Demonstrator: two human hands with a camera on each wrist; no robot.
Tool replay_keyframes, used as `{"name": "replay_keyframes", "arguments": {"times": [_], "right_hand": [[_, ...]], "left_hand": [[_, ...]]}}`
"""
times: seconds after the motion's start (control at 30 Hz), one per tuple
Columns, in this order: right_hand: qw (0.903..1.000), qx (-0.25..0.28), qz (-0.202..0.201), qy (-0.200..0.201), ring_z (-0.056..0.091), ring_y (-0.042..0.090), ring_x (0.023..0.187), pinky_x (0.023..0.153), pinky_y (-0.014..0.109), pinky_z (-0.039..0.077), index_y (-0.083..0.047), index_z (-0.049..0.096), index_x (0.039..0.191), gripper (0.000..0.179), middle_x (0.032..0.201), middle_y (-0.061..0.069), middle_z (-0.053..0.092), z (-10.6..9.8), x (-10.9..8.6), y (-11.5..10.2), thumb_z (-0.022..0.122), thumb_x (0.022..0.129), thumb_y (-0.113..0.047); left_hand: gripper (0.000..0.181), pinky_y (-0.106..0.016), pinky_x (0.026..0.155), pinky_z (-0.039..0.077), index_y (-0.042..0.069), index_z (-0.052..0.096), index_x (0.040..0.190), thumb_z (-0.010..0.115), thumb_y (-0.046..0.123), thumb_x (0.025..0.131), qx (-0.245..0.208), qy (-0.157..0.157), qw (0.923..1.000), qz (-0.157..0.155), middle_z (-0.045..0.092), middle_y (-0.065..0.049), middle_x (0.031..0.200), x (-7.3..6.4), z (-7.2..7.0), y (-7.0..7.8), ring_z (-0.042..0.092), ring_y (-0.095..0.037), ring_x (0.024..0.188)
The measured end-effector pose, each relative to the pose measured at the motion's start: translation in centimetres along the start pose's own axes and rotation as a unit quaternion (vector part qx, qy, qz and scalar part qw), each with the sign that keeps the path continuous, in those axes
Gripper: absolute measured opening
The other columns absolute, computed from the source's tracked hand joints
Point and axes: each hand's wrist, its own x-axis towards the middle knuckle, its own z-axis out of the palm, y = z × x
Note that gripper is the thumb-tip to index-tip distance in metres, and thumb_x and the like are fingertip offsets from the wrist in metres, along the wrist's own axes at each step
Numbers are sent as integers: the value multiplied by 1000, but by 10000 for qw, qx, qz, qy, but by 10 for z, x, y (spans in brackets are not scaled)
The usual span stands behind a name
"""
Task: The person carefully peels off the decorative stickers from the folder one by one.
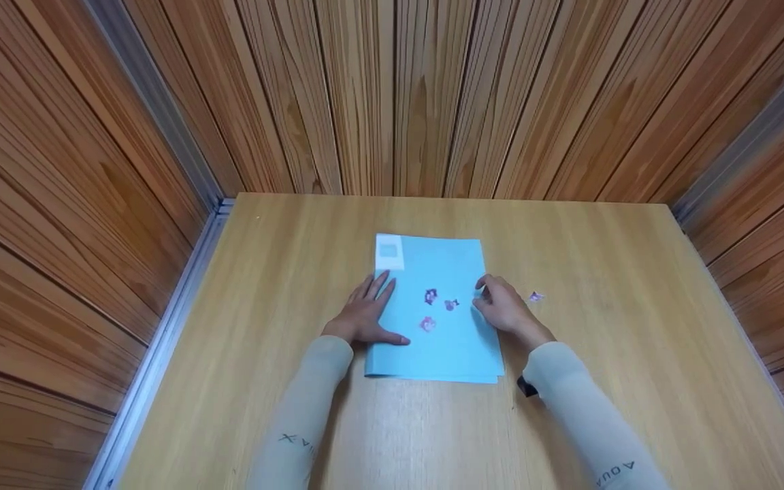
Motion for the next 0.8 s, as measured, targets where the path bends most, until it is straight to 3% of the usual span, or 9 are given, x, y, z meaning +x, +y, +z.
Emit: {"name": "replay_keyframes", "arguments": {"times": [0.27, 0.57, 0.8], "right_hand": [[9997, -128, 61, -178, 57, 34, 116, 103, 52, 50, -6, 52, 139, 39, 130, 16, 55, 11, 5, -13, 61, 103, -19], [9983, -556, -145, -47, 59, 35, 116, 104, 54, 50, -5, 57, 136, 39, 129, 17, 57, 20, 9, -16, 63, 101, -20], [9980, -633, -64, -43, 57, 33, 119, 103, 52, 50, -8, 59, 135, 37, 129, 13, 57, 26, 10, -19, 63, 101, -24]], "left_hand": [[127, -59, 124, 13, 34, 3, 165, 76, 77, 71, 13, 15, 10000, -76, -15, 15, 171, 0, 0, -1, -14, -25, 158], [126, -54, 126, 6, 27, 5, 166, 75, 75, 74, 212, -49, 9997, 63, -12, 7, 173, 3, -1, 0, -11, -29, 158], [126, -57, 125, 10, 32, 3, 166, 74, 78, 73, 175, -37, 9998, -18, -14, 11, 172, 4, 2, -1, -12, -28, 158]]}}
